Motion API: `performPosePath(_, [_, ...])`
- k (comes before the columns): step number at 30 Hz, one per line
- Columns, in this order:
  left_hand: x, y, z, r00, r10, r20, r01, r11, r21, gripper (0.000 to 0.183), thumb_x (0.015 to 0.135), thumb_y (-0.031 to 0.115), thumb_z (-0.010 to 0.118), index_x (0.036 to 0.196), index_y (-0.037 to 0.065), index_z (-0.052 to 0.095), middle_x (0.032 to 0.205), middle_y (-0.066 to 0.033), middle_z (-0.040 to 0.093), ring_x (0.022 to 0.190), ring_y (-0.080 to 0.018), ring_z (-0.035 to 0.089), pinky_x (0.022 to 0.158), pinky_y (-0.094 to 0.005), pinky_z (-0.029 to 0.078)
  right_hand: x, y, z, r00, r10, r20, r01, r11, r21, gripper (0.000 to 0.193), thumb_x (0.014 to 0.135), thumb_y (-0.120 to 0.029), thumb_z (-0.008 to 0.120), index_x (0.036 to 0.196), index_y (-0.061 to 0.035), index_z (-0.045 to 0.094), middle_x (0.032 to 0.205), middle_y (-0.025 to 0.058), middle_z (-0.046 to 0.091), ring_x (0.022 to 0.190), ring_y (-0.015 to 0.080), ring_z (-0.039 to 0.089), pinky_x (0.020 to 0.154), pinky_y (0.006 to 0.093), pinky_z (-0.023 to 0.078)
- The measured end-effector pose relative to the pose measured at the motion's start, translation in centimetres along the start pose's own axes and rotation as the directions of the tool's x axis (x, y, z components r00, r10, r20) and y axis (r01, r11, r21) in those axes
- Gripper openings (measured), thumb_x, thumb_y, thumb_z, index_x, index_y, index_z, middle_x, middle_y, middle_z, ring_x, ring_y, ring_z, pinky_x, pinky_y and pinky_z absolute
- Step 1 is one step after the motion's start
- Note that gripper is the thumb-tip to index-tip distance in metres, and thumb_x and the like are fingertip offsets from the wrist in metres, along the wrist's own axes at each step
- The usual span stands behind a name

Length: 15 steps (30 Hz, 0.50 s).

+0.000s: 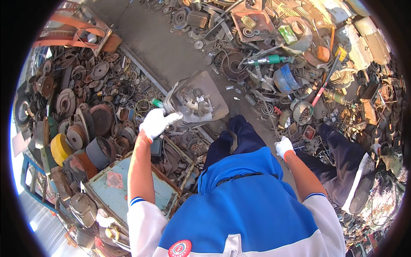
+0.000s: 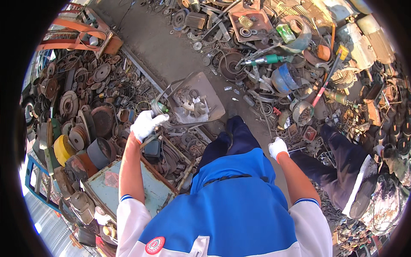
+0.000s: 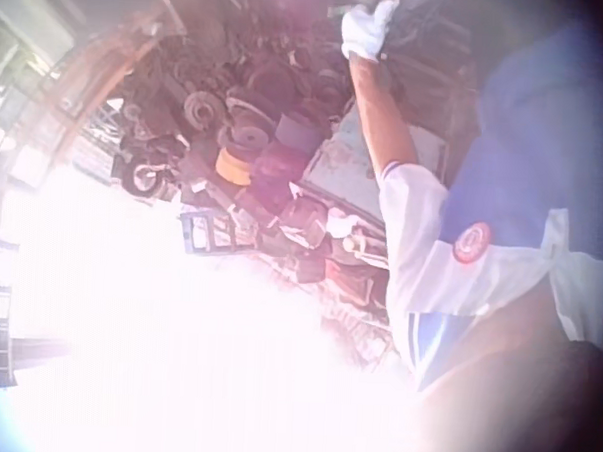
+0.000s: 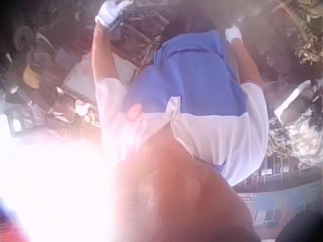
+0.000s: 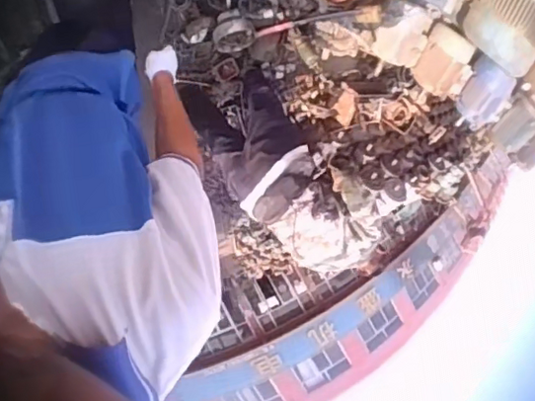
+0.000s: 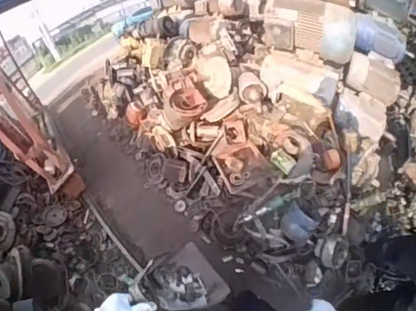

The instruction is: The person picks up metal parts from a large pile of industrial scrap and places them into a handheld tray. They use a metal rod to probe the scrap and handle individual pieces by hand while moving through the yard.

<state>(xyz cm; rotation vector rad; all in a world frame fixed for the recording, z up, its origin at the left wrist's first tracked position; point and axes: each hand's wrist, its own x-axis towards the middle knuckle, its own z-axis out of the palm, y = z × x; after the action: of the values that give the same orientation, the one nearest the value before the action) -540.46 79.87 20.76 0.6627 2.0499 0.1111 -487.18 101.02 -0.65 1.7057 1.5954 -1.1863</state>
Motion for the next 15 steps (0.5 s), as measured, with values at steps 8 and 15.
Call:
performPosePath(8, [13.4, 2.9, -6.4, 0.993, 0.004, 0.117, -0.035, 0.963, 0.267, 0.076, 0.086, 0.071, 0.071, 0.101, -0.003, 0.077, 0.086, -0.0212, 0.073, 0.082, -0.0339, 0.069, 0.081, -0.0439, 0.051, 5.0, -13.4, 5.3, 0.998, -0.013, 0.063, 0.03, 0.962, -0.273, 0.057, 0.091, -0.01, 0.049, 0.147, -0.0027, 0.058, 0.136, 0.0266, 0.067, 0.129, 0.0396, 0.064, 0.111, 0.0463, 0.05])
performPosePath(15, [27.3, -0.8, -2.7, 0.949, 0.112, 0.294, -0.222, 0.901, 0.373, 0.066, 0.089, 0.068, 0.07, 0.104, 0.005, 0.08, 0.086, -0.0185, 0.076, 0.085, -0.0386, 0.07, 0.083, -0.0432, 0.053, 13.3, -19.0, 14.7, 0.996, 0.081, -0.045, -0.091, 0.945, -0.313, 0.041, 0.098, -0.018, 0.05, 0.135, -0.0046, 0.062, 0.131, 0.0264, 0.067, 0.119, 0.0419, 0.069, 0.101, 0.0493, 0.056])
